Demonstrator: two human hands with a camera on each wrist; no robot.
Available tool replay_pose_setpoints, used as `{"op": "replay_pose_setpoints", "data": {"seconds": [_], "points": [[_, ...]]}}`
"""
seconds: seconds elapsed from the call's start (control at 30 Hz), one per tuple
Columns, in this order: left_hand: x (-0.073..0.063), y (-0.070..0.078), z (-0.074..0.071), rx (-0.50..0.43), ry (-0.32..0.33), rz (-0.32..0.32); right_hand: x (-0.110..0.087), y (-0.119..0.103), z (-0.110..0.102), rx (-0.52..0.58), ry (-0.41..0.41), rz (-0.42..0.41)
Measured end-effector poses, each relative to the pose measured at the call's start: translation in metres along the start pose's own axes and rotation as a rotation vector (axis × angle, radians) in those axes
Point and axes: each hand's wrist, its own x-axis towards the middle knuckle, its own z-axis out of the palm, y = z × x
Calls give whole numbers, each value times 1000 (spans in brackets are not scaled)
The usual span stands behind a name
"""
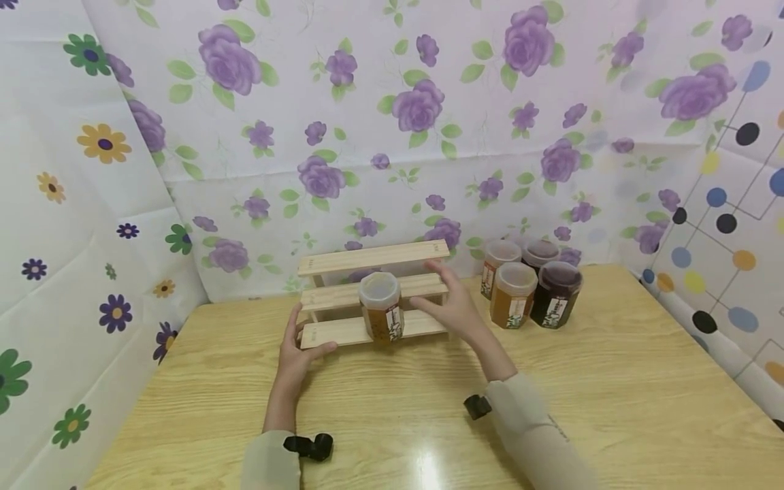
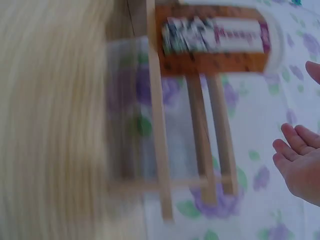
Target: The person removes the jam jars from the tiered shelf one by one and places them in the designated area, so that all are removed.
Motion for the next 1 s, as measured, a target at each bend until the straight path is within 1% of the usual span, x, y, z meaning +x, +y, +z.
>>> {"op": "replay_pose_setpoints", "data": {"seconds": [0.1, 0.2, 0.3, 0.37, 0.47, 0.53, 0.63, 0.7, 0.83, 0.93, 1.0], "points": [[-1, 1, -2, 9, 7, -6, 3, -4, 21, 44, -29, -12], [-2, 2, -3, 11, 13, -8, 6, -7, 37, 111, -53, -8], [2, -1, -4, 10, 16, -5, 8, -10, 47, 155, -52, -7], [6, -7, -5, 14, 23, -8, 9, -12, 52, 182, -49, -4], [13, -17, -6, 24, 33, -7, 9, -14, 57, 217, -23, 3], [16, -22, -7, 30, 40, -4, 8, -14, 60, 259, 20, 31], [18, -25, -7, 36, 45, 15, 6, -13, 64, 332, 90, 75], [18, -26, -7, 41, 48, 28, 4, -13, 68, 388, 100, 101], [18, -27, -5, 35, 45, 34, 0, -13, 78, 463, 81, 138], [17, -28, -4, 31, 41, 30, -2, -13, 85, 509, 110, 171], [18, -27, -4, 33, 39, 39, 0, -15, 88, 527, 116, 174]]}}
